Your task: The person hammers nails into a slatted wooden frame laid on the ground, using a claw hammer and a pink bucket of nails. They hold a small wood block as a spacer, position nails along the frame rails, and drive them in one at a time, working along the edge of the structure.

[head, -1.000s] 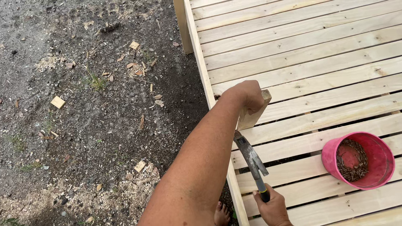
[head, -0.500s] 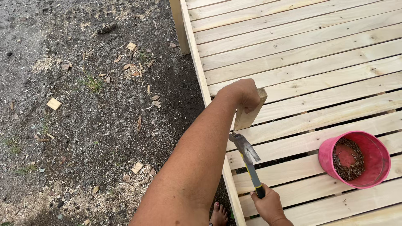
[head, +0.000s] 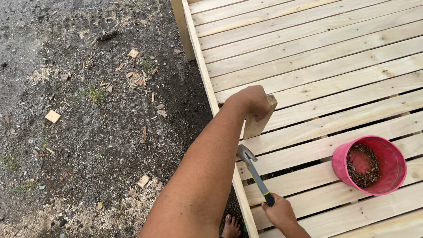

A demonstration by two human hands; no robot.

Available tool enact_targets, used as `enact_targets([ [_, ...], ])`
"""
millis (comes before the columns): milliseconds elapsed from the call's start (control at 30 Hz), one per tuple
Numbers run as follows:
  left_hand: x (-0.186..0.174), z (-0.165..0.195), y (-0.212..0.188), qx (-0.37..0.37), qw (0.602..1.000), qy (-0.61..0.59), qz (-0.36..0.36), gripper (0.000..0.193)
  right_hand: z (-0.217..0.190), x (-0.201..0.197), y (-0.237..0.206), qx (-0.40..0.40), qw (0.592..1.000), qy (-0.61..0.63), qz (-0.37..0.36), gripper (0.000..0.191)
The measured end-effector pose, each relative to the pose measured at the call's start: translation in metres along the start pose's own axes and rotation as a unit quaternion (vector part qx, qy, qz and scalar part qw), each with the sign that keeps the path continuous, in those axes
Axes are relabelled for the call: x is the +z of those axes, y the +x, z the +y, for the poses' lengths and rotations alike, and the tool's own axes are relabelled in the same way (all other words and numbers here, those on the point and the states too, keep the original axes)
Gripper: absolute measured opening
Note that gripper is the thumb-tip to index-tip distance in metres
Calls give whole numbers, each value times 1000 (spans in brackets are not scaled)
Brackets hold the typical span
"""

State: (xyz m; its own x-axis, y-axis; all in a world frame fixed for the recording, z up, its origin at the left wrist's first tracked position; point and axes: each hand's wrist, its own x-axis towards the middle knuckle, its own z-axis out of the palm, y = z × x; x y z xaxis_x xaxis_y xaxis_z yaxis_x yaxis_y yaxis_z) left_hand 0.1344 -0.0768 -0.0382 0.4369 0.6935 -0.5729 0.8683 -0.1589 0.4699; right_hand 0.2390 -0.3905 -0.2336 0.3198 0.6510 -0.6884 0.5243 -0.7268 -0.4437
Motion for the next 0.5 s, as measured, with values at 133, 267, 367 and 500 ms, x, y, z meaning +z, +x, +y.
enact_targets([
  [133, 0, 0, 3, -1, 1000, -6, 2, 35, 6, -8, 3, -55, 998, -13, 23, 33],
  [267, -3, -1, 4, -2, 1000, -10, 8, 37, -1, -2, -12, -45, 995, 75, 45, 31],
  [367, -3, -1, 2, -4, 1000, -17, -1, 34, -22, -4, -9, 13, 999, -39, -4, 29],
  [500, -2, 1, -1, 9, 1000, -10, 10, 33, -41, -15, -2, 59, 996, -44, -43, 28],
])
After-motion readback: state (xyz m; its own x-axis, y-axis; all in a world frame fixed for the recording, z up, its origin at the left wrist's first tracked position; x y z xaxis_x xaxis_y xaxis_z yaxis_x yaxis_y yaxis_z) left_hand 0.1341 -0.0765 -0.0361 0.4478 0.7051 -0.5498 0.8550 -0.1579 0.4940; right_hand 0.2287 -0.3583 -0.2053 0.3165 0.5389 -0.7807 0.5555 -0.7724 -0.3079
